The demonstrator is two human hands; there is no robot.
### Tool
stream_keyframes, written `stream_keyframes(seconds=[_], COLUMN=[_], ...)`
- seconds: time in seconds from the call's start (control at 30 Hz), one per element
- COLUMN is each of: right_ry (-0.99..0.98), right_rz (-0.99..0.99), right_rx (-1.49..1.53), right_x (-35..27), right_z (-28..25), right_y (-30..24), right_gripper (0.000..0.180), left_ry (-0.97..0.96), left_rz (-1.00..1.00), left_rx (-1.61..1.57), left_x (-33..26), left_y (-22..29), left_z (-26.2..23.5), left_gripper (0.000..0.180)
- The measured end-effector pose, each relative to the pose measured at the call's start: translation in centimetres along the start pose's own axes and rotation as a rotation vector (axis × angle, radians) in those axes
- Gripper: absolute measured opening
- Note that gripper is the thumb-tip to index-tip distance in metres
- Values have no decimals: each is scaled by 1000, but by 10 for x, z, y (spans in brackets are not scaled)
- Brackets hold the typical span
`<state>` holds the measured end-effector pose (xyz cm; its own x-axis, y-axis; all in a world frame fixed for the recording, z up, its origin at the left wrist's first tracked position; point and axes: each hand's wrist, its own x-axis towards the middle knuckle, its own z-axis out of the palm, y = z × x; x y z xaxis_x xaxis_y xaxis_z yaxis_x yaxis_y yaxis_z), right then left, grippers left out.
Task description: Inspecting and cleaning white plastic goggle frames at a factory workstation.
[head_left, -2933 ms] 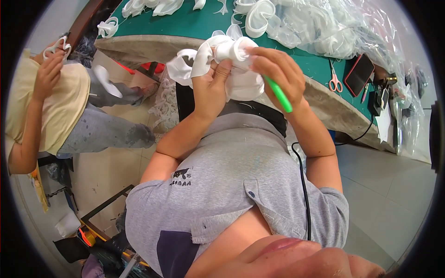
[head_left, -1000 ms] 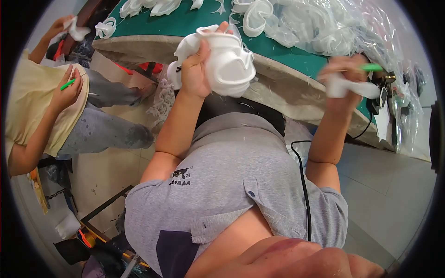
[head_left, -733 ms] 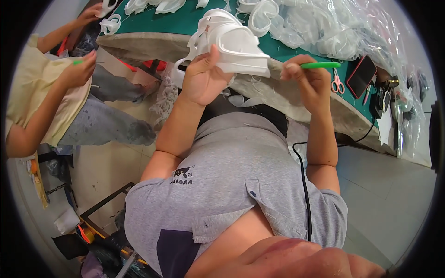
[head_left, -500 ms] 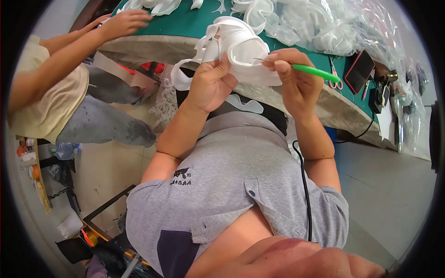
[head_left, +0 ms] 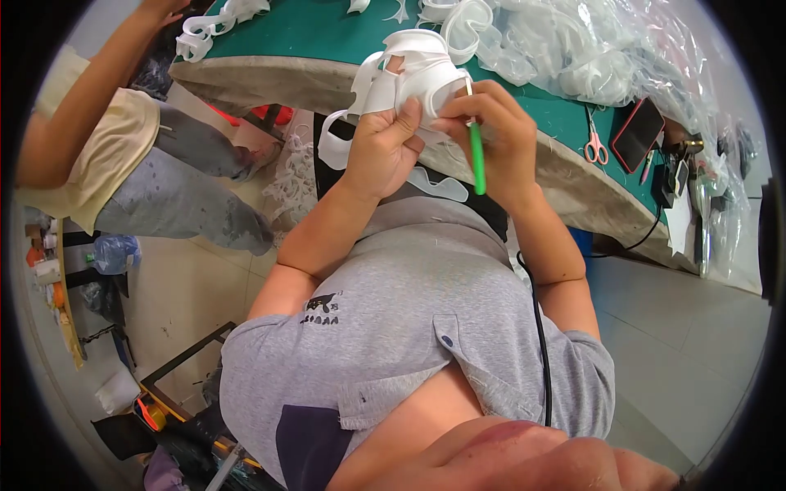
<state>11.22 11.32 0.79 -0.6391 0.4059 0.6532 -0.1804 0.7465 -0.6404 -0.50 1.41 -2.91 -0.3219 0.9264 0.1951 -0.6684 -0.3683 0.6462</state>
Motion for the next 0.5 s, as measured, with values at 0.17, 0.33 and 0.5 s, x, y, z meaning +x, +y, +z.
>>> stream_keyframes(seconds=[0.17, 0.33, 0.5], right_ry=[192, 32, -33], right_rz=[157, 5, -213], right_rx=[280, -1, -127], right_x=[-11, -10, 7], right_z=[-15, -32, -15], right_y=[6, 3, -4], right_gripper=[15, 14, 26], left_ry=[60, 45, 17], left_rz=[93, 175, 183], left_rx=[-42, -16, 113], left_x=[5, 5, 1], left_y=[7, 6, -2], left_z=[-5, 0, 8], left_gripper=[46, 53, 54])
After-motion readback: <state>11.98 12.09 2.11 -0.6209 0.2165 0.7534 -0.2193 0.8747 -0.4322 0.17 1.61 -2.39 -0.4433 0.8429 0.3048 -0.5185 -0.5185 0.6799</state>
